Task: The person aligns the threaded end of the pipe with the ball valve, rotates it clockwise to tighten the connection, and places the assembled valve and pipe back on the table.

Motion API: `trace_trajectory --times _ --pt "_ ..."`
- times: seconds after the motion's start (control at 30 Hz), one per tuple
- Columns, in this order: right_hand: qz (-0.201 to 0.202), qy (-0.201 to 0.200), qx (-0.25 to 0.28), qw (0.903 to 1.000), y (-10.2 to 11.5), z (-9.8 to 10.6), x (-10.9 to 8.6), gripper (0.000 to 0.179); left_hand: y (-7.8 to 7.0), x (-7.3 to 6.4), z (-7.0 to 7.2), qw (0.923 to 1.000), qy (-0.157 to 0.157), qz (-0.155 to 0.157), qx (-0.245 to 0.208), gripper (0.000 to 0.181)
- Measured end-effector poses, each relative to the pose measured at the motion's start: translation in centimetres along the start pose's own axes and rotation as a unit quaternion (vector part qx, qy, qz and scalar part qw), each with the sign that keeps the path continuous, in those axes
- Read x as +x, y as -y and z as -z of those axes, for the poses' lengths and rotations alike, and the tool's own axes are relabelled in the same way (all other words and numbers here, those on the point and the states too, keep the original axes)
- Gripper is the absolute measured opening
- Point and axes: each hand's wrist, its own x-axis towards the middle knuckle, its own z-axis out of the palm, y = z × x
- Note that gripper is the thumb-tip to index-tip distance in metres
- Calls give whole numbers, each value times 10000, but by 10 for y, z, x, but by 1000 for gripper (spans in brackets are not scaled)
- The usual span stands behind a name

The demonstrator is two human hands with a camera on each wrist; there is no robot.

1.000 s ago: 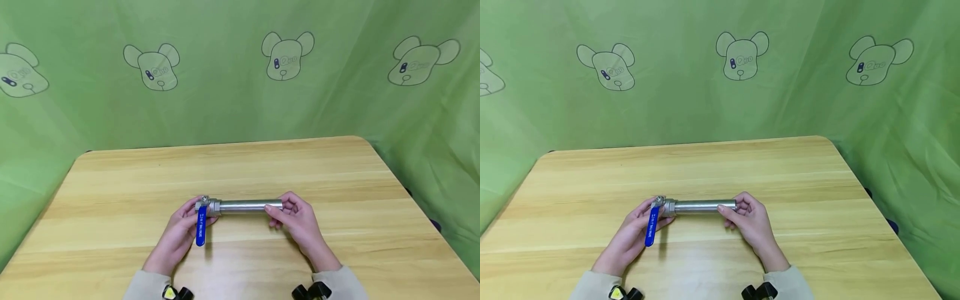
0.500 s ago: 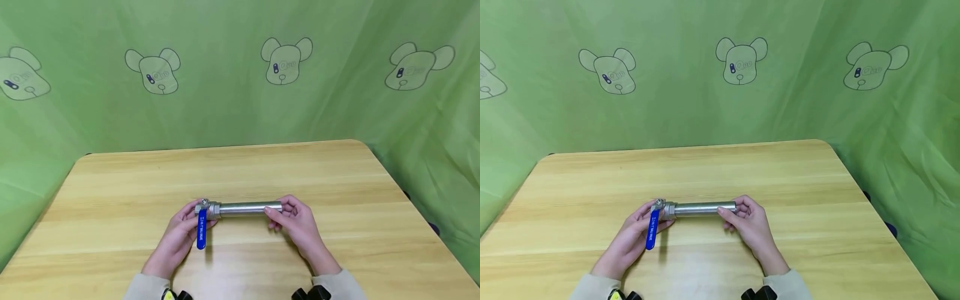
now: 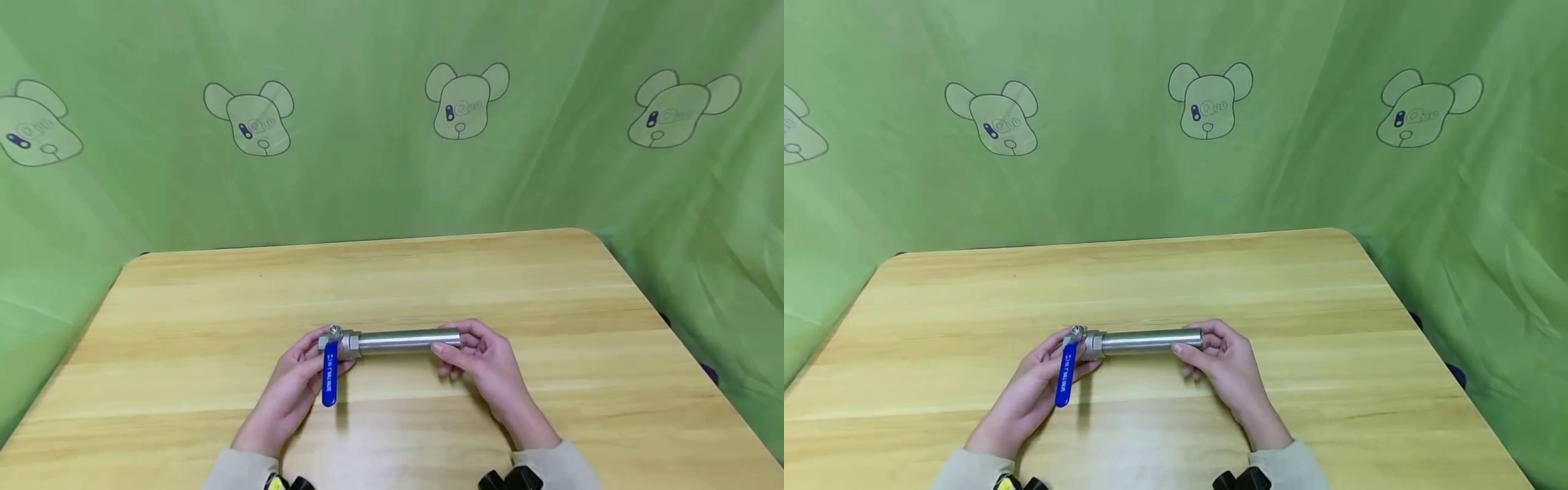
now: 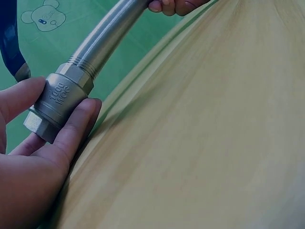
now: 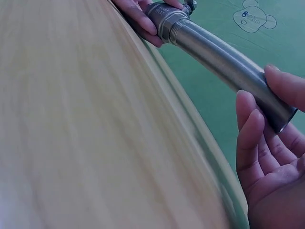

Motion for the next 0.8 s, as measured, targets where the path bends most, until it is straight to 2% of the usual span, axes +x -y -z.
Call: trace_trajectory --times 0.1,0.23,0.47,0.8 --pt "-113 -23 -55 9999 0 -2 -1 41 1 -1 1 10000 -25 -1 33 61" --pt "-35 36 -101 9999 1 -3 -1 40 1 -1 2 10000 -55 -34 32 60" --pt "111 210 72 9997 1 -1 -1 52 0 1 2 10000 3 -57 31 59" --pt "-90 109 -95 9999 1 -1 -1 45 1 1 2 10000 55 -1 11 62"
